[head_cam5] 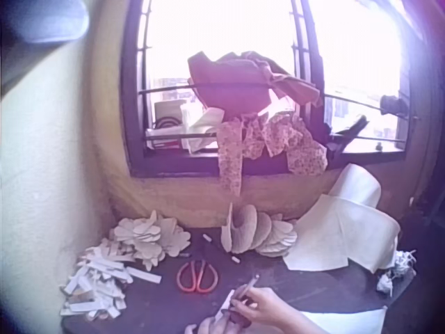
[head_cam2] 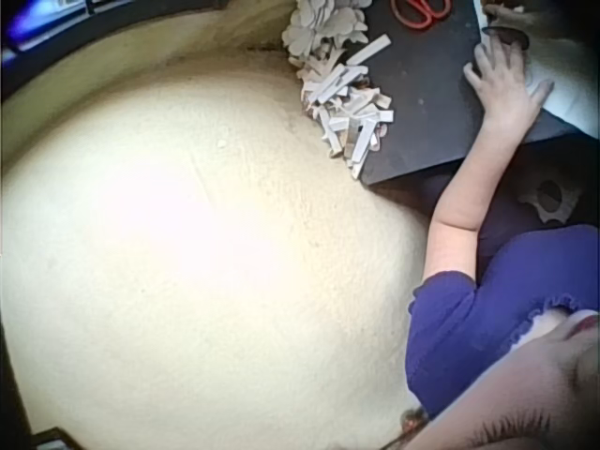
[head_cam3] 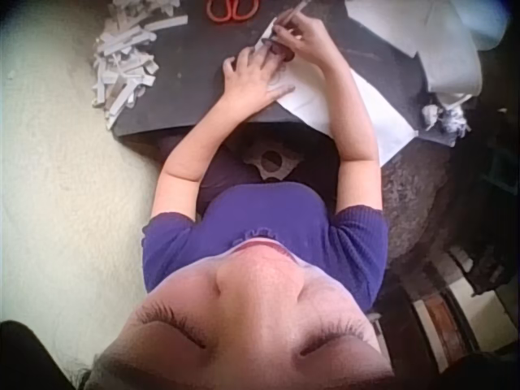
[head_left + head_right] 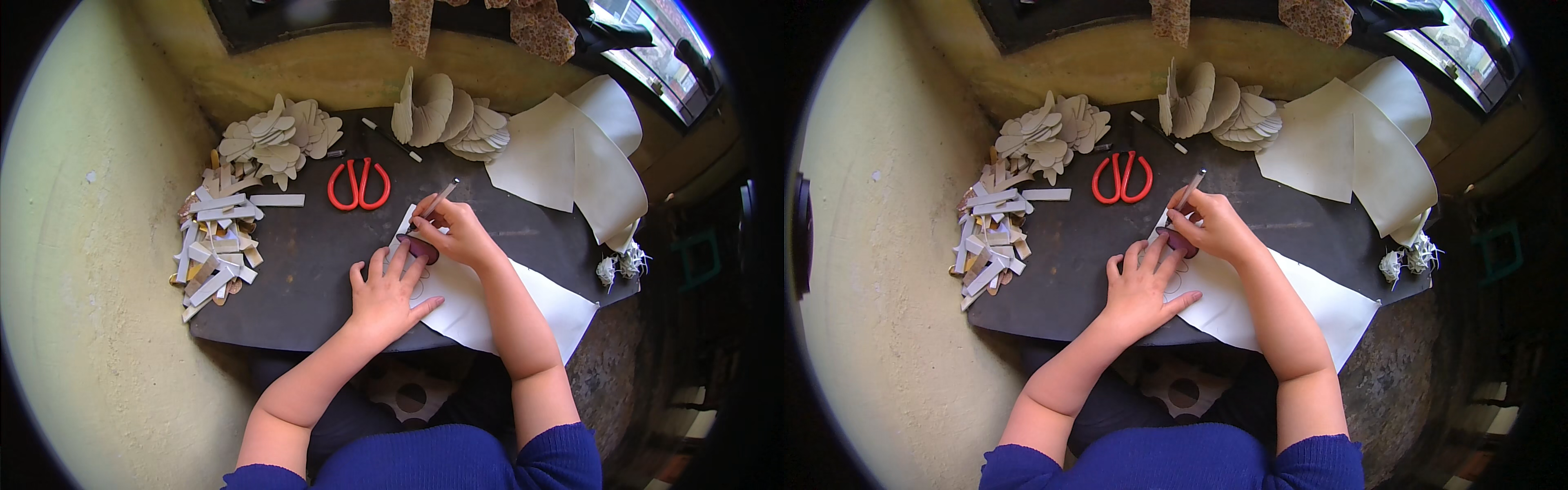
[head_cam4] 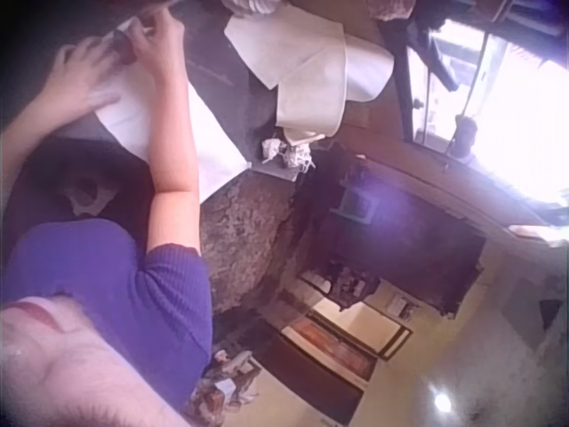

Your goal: The person uses a purple template and a pen to trace multiple curved shapes onto a white sheet of paper. The workspace contains piles of cut paper pieces and a pair of red scissors.

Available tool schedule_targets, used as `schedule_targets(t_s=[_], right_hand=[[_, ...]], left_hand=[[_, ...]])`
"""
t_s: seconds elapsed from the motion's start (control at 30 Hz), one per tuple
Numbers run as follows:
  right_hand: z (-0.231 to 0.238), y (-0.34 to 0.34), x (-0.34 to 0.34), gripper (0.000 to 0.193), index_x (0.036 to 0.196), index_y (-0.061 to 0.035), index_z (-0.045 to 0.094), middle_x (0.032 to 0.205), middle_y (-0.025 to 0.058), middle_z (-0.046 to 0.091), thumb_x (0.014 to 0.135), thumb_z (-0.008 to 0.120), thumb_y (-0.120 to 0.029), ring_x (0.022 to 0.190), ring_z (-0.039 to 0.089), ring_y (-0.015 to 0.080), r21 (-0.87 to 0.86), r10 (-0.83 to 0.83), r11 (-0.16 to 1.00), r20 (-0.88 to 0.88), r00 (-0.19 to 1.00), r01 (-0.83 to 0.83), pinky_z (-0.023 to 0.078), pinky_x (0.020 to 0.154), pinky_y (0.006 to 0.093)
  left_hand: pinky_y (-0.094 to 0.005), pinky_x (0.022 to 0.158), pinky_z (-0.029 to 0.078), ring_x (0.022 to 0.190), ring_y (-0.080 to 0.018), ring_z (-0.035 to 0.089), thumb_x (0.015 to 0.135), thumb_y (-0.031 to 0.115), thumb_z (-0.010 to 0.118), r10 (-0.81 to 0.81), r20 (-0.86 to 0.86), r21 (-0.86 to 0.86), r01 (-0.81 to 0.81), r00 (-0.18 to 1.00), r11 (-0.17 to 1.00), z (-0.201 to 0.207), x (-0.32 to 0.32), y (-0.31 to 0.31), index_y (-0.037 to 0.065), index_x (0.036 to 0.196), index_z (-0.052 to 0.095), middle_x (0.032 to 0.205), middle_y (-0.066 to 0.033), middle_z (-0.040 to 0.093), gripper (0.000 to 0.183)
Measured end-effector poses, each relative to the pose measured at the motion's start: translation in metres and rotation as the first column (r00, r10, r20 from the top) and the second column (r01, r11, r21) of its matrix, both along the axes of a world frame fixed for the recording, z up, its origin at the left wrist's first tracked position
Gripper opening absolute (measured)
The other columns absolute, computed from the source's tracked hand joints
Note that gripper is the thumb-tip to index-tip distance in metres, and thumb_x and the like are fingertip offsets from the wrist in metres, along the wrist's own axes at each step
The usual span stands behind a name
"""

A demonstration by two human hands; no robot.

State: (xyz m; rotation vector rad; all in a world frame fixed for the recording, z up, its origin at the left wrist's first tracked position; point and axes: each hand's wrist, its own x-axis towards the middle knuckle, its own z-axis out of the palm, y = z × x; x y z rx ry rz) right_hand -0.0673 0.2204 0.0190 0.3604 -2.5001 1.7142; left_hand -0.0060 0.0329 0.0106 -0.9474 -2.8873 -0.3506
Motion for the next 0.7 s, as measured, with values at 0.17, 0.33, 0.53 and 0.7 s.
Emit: schedule_targets(t_s=[0.17,0.33,0.53,0.7], right_hand=[[0.003,0.001,0.000,0.015,0.098,-0.0002,0.062,0.079,0.0119,0.069,0.089,0.066,-0.012,0.069,0.066,0.0204,0.011,0.010,1.000,0.027,1.000,-0.010,0.054,0.066,0.0331],[0.010,0.000,0.003,0.009,0.092,0.0005,0.058,0.075,0.0061,0.064,0.088,0.065,-0.004,0.070,0.064,0.0134,0.051,-0.013,0.999,0.022,1.000,0.012,0.053,0.069,0.0289],[0.009,0.001,0.002,0.010,0.092,0.0009,0.058,0.075,0.0070,0.065,0.088,0.065,-0.005,0.068,0.065,0.0145,0.032,0.001,0.999,-0.022,1.000,-0.001,0.053,0.068,0.0296],[0.010,0.003,0.003,0.010,0.092,0.0013,0.059,0.076,0.0083,0.066,0.087,0.066,-0.004,0.067,0.065,0.0159,0.107,-0.014,0.994,-0.017,1.000,0.016,0.055,0.064,0.0308]], left_hand=[[-0.0527,0.102,0.027,0.131,-0.0294,0.034,0.084,0.064,0.057,-0.005,-0.006,0.007,0.005,1.000,1.000,0.001,0.000,0.000,0.018,0.141,0.049,0.147,-0.0092,0.039,0.074],[-0.0527,0.103,0.027,0.131,-0.0299,0.034,0.085,0.064,0.057,-0.003,0.005,0.002,0.003,1.000,1.000,0.002,0.000,-0.001,0.018,0.141,0.049,0.148,-0.0097,0.039,0.074],[-0.0522,0.102,0.027,0.131,-0.0302,0.035,0.085,0.064,0.057,-0.007,-0.003,0.010,0.008,1.000,1.000,0.001,0.000,0.000,0.018,0.140,0.050,0.147,-0.0100,0.039,0.073],[-0.0512,0.102,0.028,0.131,-0.0299,0.035,0.084,0.064,0.057,-0.004,-0.004,0.010,0.004,1.000,1.000,0.001,0.000,-0.001,0.018,0.140,0.051,0.147,-0.0098,0.041,0.072]])
